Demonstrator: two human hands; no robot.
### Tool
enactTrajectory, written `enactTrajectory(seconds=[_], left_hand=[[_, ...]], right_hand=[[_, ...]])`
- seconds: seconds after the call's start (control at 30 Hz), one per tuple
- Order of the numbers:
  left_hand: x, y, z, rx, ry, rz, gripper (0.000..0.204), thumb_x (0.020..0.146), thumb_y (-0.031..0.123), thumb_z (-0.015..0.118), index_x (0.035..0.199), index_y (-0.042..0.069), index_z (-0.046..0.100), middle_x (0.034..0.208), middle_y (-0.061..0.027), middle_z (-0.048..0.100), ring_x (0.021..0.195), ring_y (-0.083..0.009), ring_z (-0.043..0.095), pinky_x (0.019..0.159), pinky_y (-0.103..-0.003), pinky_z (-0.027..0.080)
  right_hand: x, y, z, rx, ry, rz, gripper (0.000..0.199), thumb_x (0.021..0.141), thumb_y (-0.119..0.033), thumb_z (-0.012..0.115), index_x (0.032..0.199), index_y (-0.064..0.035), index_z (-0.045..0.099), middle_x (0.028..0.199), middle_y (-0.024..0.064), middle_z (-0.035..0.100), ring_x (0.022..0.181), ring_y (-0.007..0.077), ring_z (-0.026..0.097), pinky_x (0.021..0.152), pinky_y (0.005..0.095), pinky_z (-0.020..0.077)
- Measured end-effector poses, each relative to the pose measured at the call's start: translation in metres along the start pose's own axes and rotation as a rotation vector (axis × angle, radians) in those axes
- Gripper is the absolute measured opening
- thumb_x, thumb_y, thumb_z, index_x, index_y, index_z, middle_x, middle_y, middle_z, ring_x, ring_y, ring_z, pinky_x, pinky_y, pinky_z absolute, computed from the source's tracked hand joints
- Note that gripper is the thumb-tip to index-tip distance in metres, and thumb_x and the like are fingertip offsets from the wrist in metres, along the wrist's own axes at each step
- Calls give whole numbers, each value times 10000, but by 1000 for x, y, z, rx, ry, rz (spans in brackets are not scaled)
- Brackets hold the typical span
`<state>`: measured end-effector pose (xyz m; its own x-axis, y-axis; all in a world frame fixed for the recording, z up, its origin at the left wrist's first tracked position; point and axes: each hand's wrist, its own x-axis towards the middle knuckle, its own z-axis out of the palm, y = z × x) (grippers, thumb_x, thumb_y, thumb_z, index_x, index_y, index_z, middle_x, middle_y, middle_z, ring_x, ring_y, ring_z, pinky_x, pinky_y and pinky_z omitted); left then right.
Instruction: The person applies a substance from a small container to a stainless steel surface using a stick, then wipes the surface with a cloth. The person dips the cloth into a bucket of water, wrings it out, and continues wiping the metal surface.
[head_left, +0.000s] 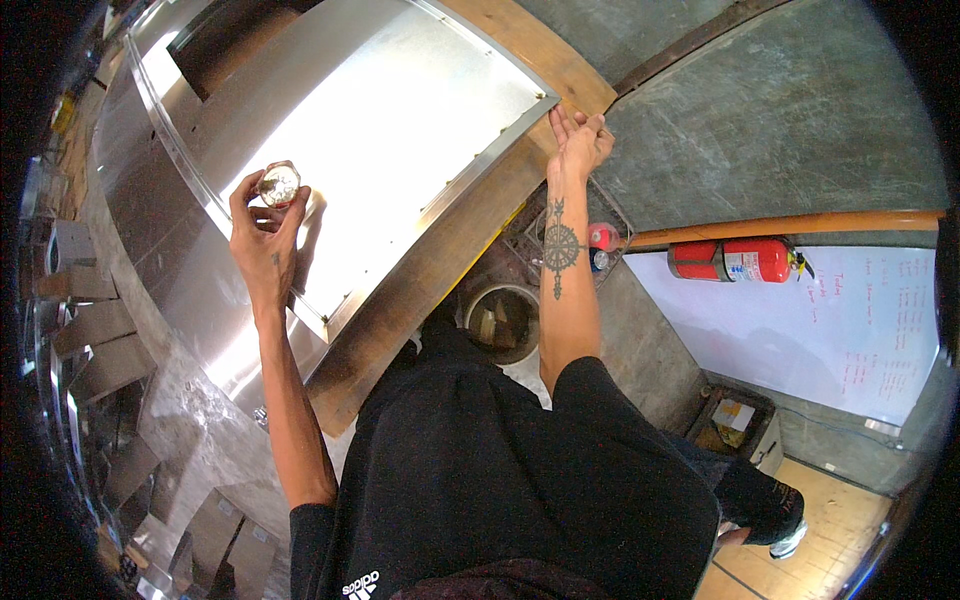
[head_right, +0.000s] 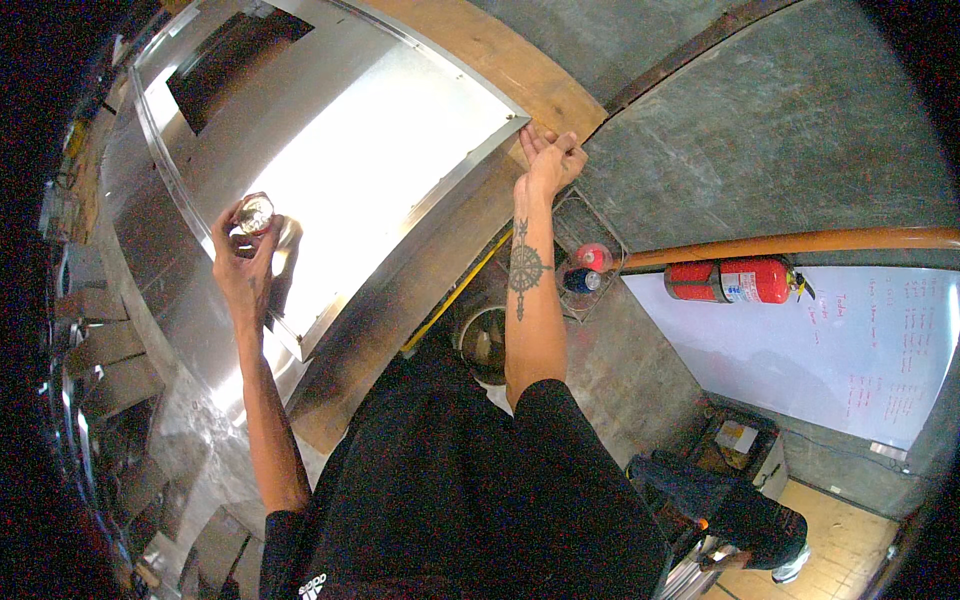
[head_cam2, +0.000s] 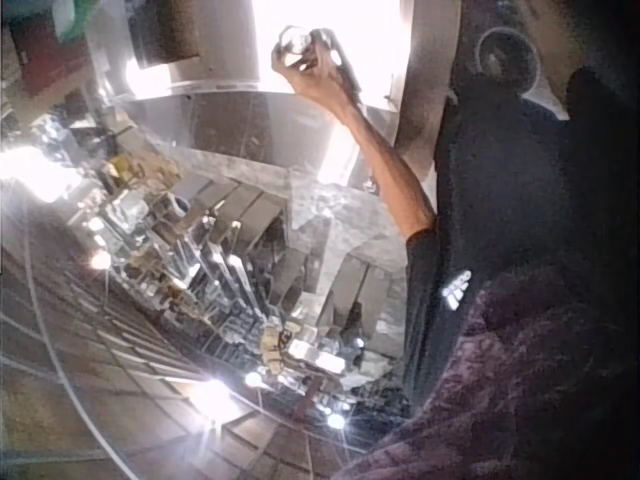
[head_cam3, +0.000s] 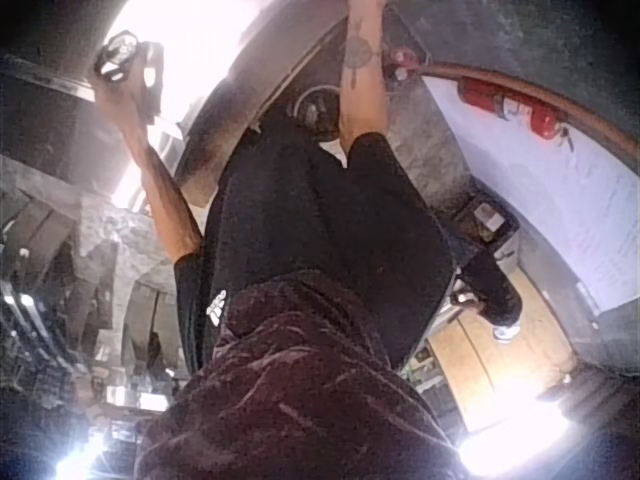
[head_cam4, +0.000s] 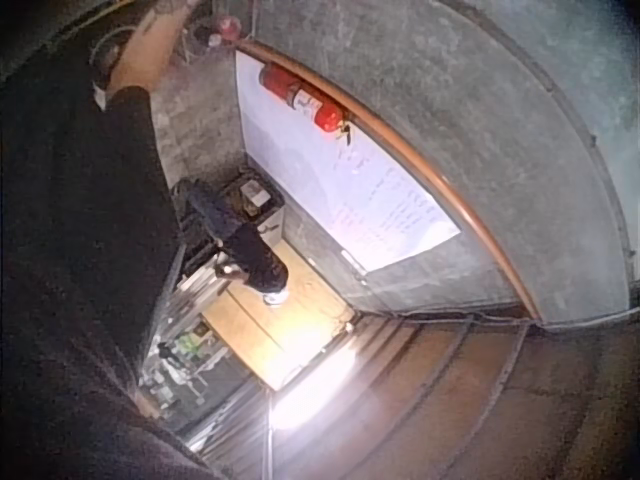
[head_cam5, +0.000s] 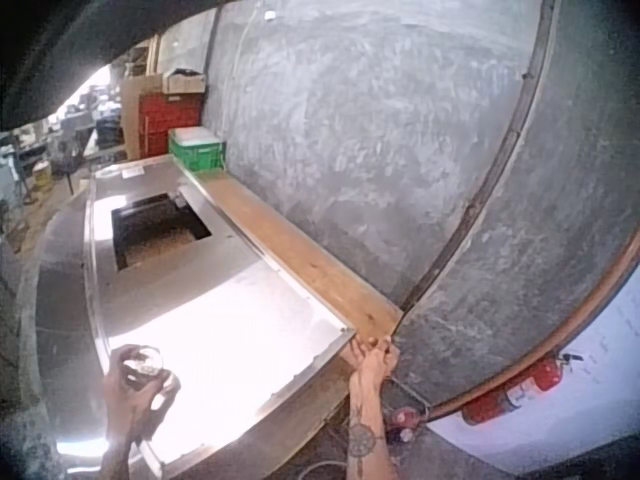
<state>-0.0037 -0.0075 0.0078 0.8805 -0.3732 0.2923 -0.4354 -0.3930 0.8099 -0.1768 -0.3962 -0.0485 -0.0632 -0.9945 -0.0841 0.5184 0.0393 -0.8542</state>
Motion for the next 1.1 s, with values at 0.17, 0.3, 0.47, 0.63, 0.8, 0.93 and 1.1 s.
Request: enactTrajectory(seconds=[0.17,0.3,0.47,0.63,0.8,0.93,1.1], left_hand=[[0,2,0,18,-15,-36,566,914,279,861,1386,93,612,1159,-135,738,923,-180,717,775,-342,585],[0,0,2,23,-3,-15,566,914,287,860,1386,98,611,1157,-134,735,932,-185,720,776,-341,586],[0,-4,2,9,3,19,565,912,276,862,1383,96,606,1164,-134,734,938,-186,721,777,-338,586],[1,-1,1,21,-1,-26,590,891,260,874,1379,73,599,1189,-143,728,852,-176,723,675,-317,609],[1,1,-1,-23,0,2,590,883,247,880,1373,70,602,1185,-130,726,864,-165,716,693,-313,601],[0,5,-5,-68,1,2,569,888,274,878,1357,96,610,1144,-121,741,862,-170,723,717,-322,597],[-2,1,-2,-141,-37,88,613,880,271,878,1374,47,592,1222,-138,713,852,-178,706,708,-308,601]], right_hand=[[1,3,0,5,17,-38,332,1136,-246,452,1054,71,396,1015,235,592,883,444,757,757,500,705],[3,-1,-3,4,-28,12,326,1140,-254,436,1101,64,376,1042,219,570,889,443,756,765,501,705],[-3,-7,0,6,-20,44,283,1133,-203,449,1134,66,361,1073,176,516,1022,482,709,905,576,676],[-8,-10,-5,110,51,53,279,1125,-208,473,1157,41,353,1056,167,536,968,450,719,876,552,684],[-33,-10,-23,92,93,81,285,1121,-261,511,1197,-30,362,1053,146,560,892,391,731,795,495,679],[-61,-17,-54,-10,19,94,277,1119,-284,535,1210,-60,400,1039,120,591,841,320,722,732,414,649],[-108,-46,-88,-106,0,84,285,1112,-309,563,1223,-77,440,1019,104,624,800,265,710,671,357,612]])
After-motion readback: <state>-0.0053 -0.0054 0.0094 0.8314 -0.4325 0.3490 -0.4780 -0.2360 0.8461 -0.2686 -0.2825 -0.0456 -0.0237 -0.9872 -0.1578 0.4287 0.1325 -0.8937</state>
